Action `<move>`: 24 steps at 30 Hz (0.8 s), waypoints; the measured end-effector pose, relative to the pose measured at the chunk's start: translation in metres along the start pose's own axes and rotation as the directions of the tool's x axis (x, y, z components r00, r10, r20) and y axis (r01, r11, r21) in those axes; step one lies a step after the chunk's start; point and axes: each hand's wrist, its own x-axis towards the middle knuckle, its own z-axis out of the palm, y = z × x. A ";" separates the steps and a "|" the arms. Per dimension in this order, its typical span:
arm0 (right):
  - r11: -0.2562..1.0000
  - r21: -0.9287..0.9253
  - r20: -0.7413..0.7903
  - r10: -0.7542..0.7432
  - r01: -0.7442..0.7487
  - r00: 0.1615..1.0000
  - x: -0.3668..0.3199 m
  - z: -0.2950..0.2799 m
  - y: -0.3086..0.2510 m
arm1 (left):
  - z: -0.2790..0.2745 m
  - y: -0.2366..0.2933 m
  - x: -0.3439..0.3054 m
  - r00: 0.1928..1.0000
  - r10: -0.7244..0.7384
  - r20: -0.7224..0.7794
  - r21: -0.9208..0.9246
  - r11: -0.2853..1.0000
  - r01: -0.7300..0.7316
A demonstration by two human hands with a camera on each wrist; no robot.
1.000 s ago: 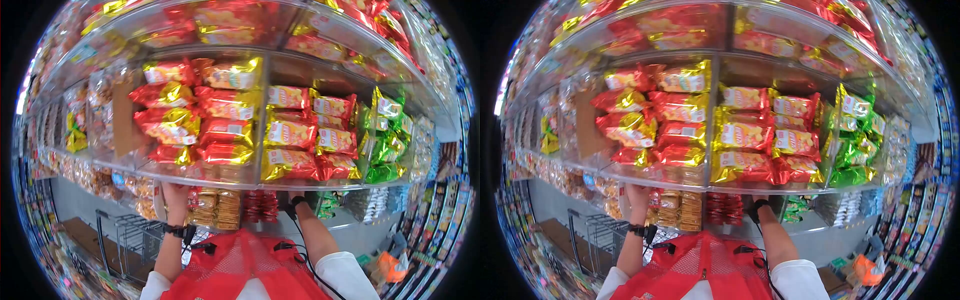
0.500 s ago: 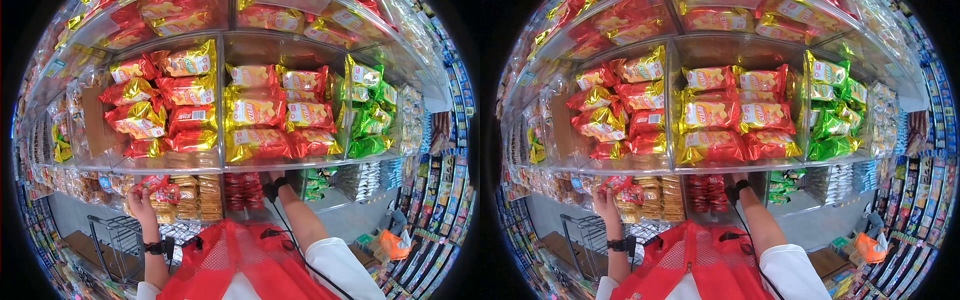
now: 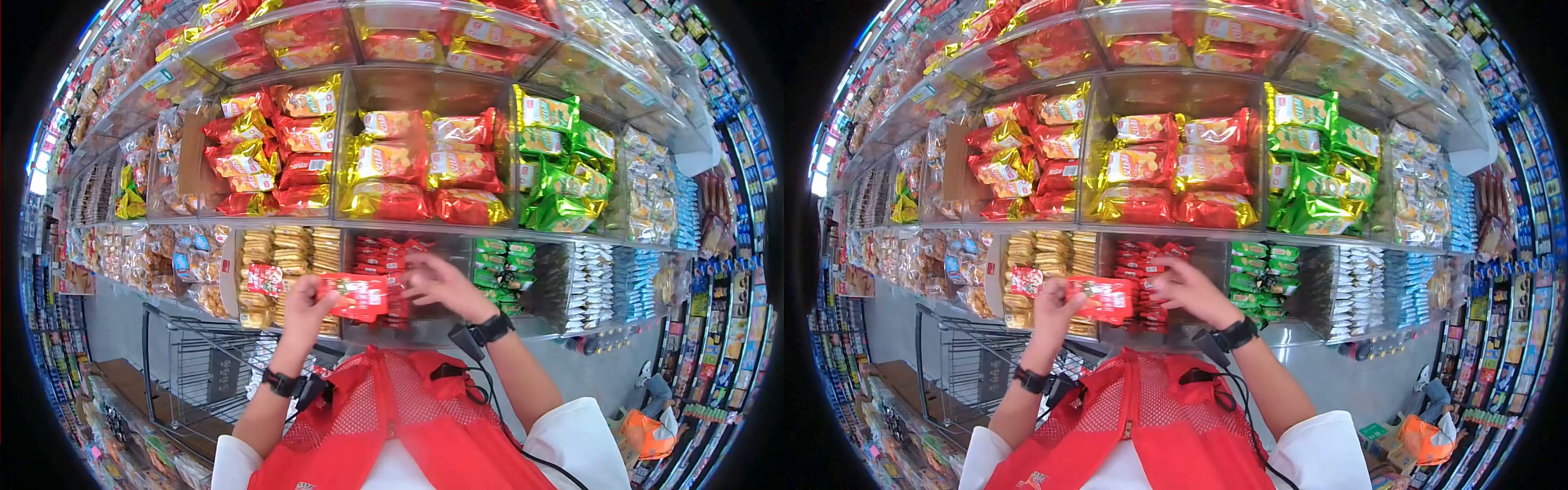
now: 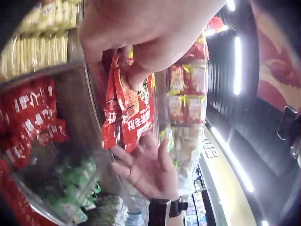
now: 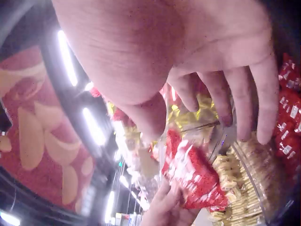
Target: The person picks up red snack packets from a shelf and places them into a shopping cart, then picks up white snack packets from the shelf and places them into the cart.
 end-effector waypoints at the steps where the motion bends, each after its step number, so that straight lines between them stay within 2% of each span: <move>1: 0.976 -0.181 0.058 -0.112 0.121 0.992 -0.007 0.012 -0.008 | 0.021 0.004 -0.002 0.999 -0.001 0.039 -0.015 1.000 0.001; 2: 0.857 -0.420 0.086 -0.289 0.298 0.953 -0.012 0.019 -0.008 | 0.042 0.011 -0.004 0.997 -0.004 0.081 -0.029 1.000 0.006; 3: 0.648 -0.624 0.156 -0.443 0.436 0.883 -0.017 0.024 -0.008 | 0.056 0.015 -0.005 0.992 -0.003 0.124 -0.042 0.999 0.008; 4: 0.798 -0.517 0.061 -0.328 0.310 0.943 -0.023 0.029 -0.007 | 0.065 0.015 -0.004 0.990 -0.017 0.140 -0.082 0.996 0.029; 7: 0.821 -0.487 -0.081 -0.381 0.297 0.921 -0.025 0.016 0.013 | 0.085 0.014 -0.013 0.982 -0.107 0.157 -0.243 0.959 0.143; 8: 0.856 -0.389 -0.170 -0.430 0.340 0.887 -0.026 0.018 0.022 | 0.092 0.018 -0.018 0.976 -0.149 0.158 -0.321 0.927 0.193; 9: 0.859 -0.382 -0.209 -0.440 0.342 0.873 -0.027 0.019 0.027 | 0.098 0.024 -0.021 0.968 -0.192 0.163 -0.395 0.886 0.242; 11: 0.871 -0.362 -0.297 -0.446 0.333 0.844 -0.031 0.022 0.038 | 0.108 0.026 -0.029 0.962 -0.216 0.167 -0.423 0.866 0.268; 12: 0.871 -0.397 -0.262 -0.409 0.289 0.874 -0.034 0.020 0.041 | 0.111 0.025 -0.034 0.958 -0.230 0.171 -0.440 0.852 0.283; 14: 0.856 -0.475 -0.192 -0.328 0.205 0.925 -0.038 0.011 0.044 | 0.089 -0.018 -0.030 0.945 -0.202 0.259 -0.164 0.954 0.249; 15: 0.887 -0.407 -0.181 -0.312 0.218 0.933 -0.038 0.007 0.051 | 0.081 -0.035 -0.031 0.931 -0.197 0.307 -0.022 0.977 0.214; 16: 0.914 -0.335 -0.168 -0.296 0.228 0.940 -0.036 0.002 0.063 | 0.080 -0.039 -0.035 0.917 -0.252 0.308 -0.019 0.962 0.271; 17: 0.936 -0.258 -0.156 -0.284 0.238 0.946 -0.033 0.000 0.074 | 0.079 -0.041 -0.038 0.908 -0.312 0.281 -0.065 0.937 0.342; 19: 0.986 0.005 -0.190 -0.163 0.167 0.968 -0.033 0.004 0.087 | 0.082 -0.039 -0.042 0.868 -0.432 0.243 -0.152 0.867 0.474; 20: 0.983 0.131 -0.192 -0.103 0.130 0.976 -0.030 0.004 0.090 | 0.084 -0.042 -0.037 0.863 -0.430 0.266 -0.202 0.850 0.486; 22: 0.962 0.264 -0.197 -0.022 0.074 0.980 -0.023 0.003 0.095 | 0.086 -0.054 -0.032 0.841 -0.441 0.313 -0.297 0.796 0.527; 23: 0.943 0.329 -0.198 0.022 0.046 0.980 -0.019 0.002 0.098 | 0.083 -0.061 -0.027 0.849 -0.406 0.340 -0.144 0.869 0.473; 24: 0.971 0.223 -0.300 -0.016 0.086 0.954 -0.012 -0.001 0.100 | 0.076 -0.069 -0.014 0.852 -0.364 0.375 0.008 0.921 0.390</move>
